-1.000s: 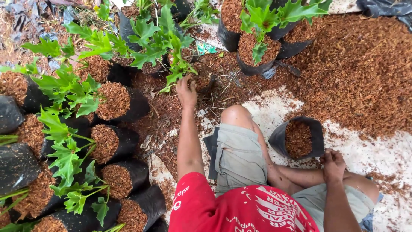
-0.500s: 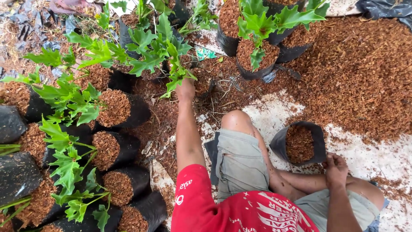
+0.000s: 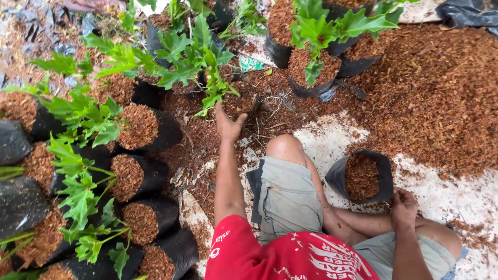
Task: The person is repotting small plants into larger nursery bags, filling them with a brown organic potting medium.
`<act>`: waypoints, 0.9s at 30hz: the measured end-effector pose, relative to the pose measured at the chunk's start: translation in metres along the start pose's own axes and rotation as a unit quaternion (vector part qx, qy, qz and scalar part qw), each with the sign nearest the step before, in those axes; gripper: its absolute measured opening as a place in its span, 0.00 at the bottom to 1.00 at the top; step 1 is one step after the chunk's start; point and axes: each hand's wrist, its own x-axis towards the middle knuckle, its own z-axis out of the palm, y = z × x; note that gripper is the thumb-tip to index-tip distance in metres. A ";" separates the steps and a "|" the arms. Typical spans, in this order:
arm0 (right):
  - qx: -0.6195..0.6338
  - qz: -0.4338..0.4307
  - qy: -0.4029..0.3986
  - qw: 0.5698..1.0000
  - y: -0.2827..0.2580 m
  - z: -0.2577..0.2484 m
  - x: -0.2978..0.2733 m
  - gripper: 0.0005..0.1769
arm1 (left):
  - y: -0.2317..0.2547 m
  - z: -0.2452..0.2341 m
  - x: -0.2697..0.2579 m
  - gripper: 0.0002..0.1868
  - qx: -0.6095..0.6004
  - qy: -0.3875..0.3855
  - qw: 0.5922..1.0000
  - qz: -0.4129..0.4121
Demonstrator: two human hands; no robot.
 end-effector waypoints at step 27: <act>0.014 -0.024 0.013 1.000 0.004 -0.003 -0.008 0.11 | 0.012 0.044 0.073 0.18 0.067 -0.016 0.997 -0.024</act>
